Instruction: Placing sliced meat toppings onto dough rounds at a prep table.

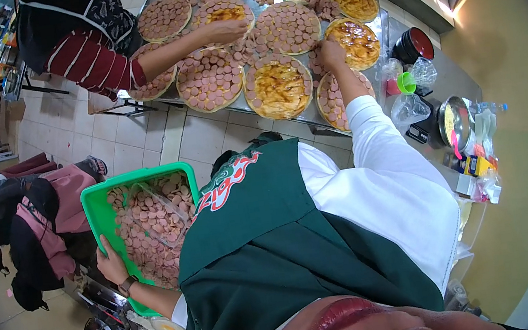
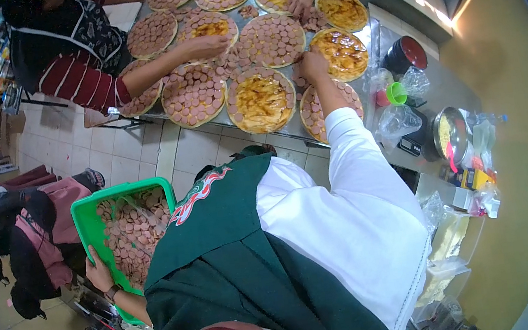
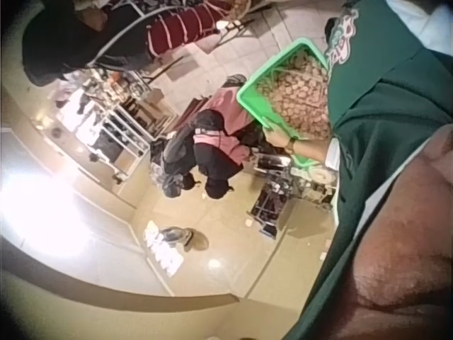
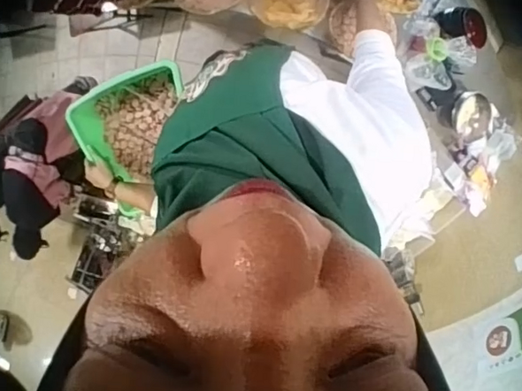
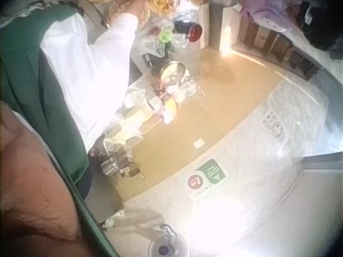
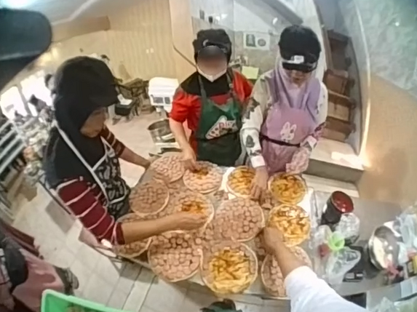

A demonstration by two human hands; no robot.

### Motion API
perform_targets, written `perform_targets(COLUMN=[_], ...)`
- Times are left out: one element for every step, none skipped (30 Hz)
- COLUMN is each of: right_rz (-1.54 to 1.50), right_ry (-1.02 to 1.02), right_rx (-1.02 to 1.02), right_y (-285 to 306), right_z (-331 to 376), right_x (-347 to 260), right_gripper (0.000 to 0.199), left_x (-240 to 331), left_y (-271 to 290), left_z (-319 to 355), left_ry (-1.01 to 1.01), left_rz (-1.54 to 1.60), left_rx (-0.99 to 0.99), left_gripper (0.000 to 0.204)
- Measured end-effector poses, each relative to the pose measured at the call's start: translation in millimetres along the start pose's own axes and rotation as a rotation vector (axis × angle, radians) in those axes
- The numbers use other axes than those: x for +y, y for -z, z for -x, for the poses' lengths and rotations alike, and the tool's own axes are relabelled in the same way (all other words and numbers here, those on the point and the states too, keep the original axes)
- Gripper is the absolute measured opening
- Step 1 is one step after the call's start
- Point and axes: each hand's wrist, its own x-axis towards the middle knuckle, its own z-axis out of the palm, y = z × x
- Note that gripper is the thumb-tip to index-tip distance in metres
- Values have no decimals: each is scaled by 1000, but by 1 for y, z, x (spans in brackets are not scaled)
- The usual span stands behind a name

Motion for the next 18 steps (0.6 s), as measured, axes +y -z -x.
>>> perform_targets(right_rz=[-2,-4,-5,-44,-79,-77,-168,-262,-262,-389,-519,-519,-792,-1055,-1056,-1059,-1059,-1108], right_ry=[-8,-12,-4,30,56,55,34,11,9,62,117,115,-15,-151,-156,-131,-109,-114], right_rx=[45,90,88,78,67,65,61,58,58,134,204,200,-18,-241,-241,-354,-460,-486], right_y=[-5,-4,-2,2,7,3,-2,-6,-12,-17,-16,-15,-14,-8,-3,1,3,2], right_z=[1,3,5,7,10,9,4,3,2,1,6,11,17,28,38,50,61,71], right_x=[1,-3,-7,-9,-9,-7,-3,1,7,14,12,10,9,6,6,6,7,5], right_gripper=[25,24,24,24,24,24,22,21,21,18,15,15,15,16,16,15,15,16], left_x=[0,0,-1,-3,-3,-2,0,0,-1,-1,-3,-6,-9,-12,-14,-17,-16,-13], left_y=[1,1,2,2,1,0,0,0,0,-1,0,-1,-2,-3,-4,-4,-5,-5], left_z=[-1,0,2,4,4,4,4,3,1,-2,-3,-3,-4,-4,-6,-7,-9,-10], left_ry=[-7,-9,-2,1,-3,-2,12,26,23,22,25,25,10,-6,-9,-13,-20,-27], left_rz=[6,14,12,5,-1,-1,8,17,17,3,-16,-20,-22,-22,-24,-8,12,14], left_rx=[-12,-23,-20,-8,-2,-5,-9,-12,-13,-11,-9,-11,8,27,24,14,2,-2], left_gripper=[65,65,65,64,64,64,64,64,64,64,64,64,64,65,65,64,64,64])
